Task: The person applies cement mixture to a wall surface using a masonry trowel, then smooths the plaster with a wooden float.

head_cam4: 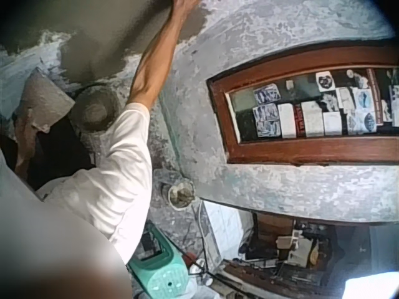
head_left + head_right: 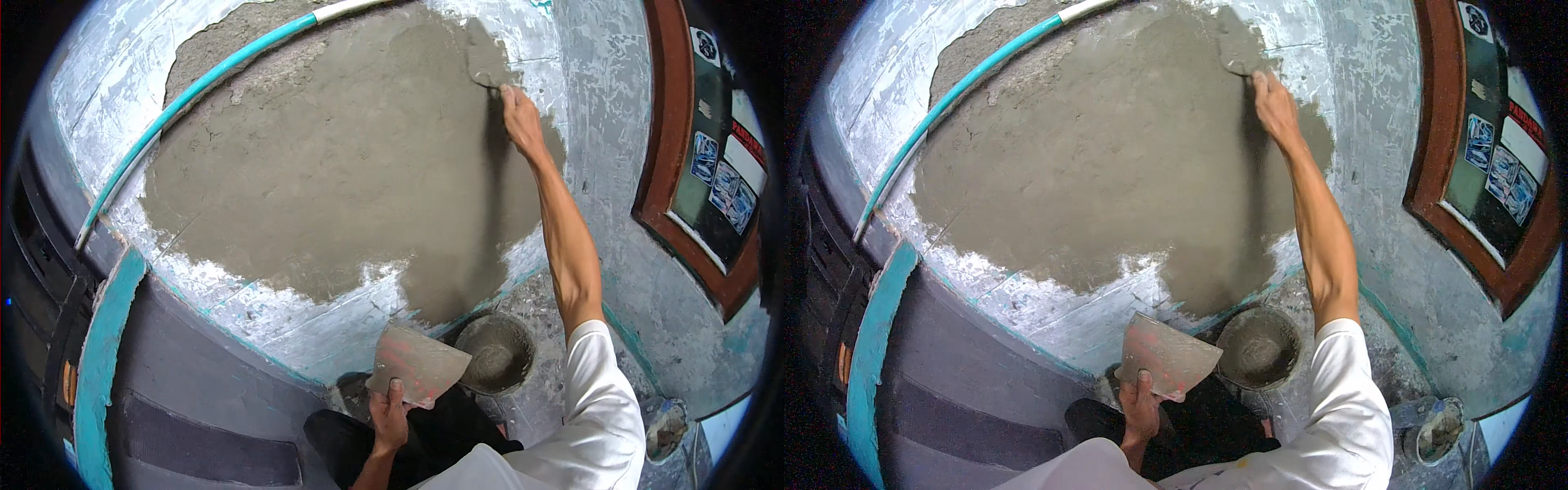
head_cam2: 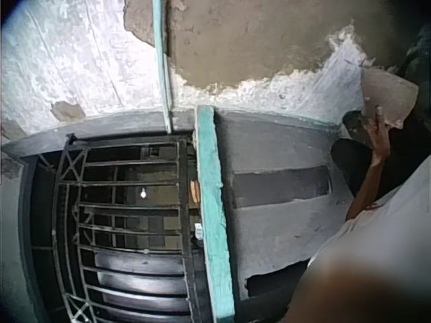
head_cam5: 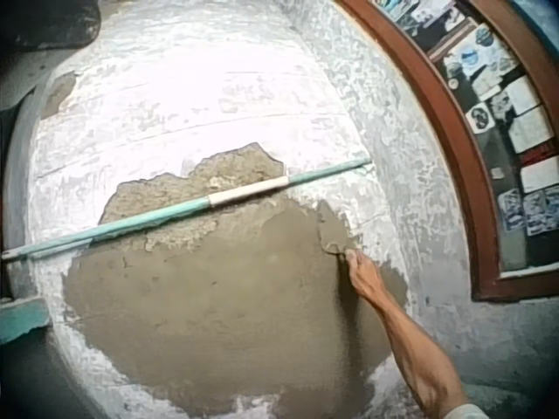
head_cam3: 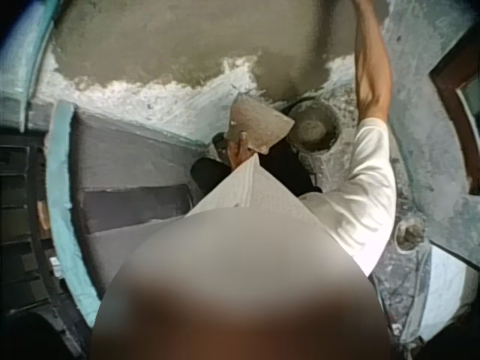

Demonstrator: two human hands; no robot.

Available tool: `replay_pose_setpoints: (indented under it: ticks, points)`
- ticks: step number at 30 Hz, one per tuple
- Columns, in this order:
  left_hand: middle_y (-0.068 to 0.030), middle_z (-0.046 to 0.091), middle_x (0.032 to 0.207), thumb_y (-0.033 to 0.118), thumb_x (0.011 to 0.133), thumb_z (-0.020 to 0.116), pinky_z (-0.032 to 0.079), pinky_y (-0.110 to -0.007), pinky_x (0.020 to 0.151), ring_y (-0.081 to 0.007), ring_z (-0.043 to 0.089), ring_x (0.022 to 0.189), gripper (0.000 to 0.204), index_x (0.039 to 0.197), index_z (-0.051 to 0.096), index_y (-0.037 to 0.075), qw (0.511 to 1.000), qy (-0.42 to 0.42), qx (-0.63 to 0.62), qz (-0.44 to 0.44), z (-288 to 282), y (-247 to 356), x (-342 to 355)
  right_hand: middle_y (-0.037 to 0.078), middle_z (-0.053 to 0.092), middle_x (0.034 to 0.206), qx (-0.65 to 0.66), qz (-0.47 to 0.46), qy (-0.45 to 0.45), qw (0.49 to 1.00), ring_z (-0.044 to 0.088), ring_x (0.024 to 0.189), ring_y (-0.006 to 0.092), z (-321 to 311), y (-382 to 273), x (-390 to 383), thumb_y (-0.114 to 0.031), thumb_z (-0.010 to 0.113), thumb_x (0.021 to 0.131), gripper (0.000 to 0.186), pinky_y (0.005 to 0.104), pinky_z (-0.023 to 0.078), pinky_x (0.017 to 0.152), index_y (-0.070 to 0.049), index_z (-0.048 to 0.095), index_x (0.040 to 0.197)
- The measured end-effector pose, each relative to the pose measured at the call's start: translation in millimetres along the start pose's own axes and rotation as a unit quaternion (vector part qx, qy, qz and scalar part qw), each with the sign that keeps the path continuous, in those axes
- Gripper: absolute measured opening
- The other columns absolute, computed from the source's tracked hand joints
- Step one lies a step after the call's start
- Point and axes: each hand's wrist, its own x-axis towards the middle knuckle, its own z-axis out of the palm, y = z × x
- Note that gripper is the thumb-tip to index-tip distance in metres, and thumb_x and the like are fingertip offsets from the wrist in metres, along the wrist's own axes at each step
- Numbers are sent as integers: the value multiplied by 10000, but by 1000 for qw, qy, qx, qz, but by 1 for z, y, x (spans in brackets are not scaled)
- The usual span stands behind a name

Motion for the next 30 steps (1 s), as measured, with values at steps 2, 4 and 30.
replay_pose_setpoints:
  ticks: [2,4,30]
  points:
    - [-182,654,1279,334,1126,544,686,-497,860,-326,746,1088,485,1445,450,-19,1000,12,14,-9,-1,-1,1,320,729,1037,-35,-78,-65,994,691,1010,526,2,-8,-6,-433,476,1119,481,560,533,872,-13,702,1175]
    - [-181,654,1279,337,1124,549,688,-496,850,-328,747,1084,488,1446,448,-15,1000,13,20,-10,-2,-2,3,330,713,974,-71,-70,-192,976,680,973,545,0,-16,-18,-432,483,1117,462,573,527,851,-25,695,1174]
    - [-172,604,1337,256,1137,519,684,-524,872,-327,712,1132,472,1519,388,12,1000,7,17,6,-3,5,-1,349,690,1011,-70,-52,-129,988,649,993,557,-12,16,-13,-446,477,1110,463,584,487,857,-25,668,1116]
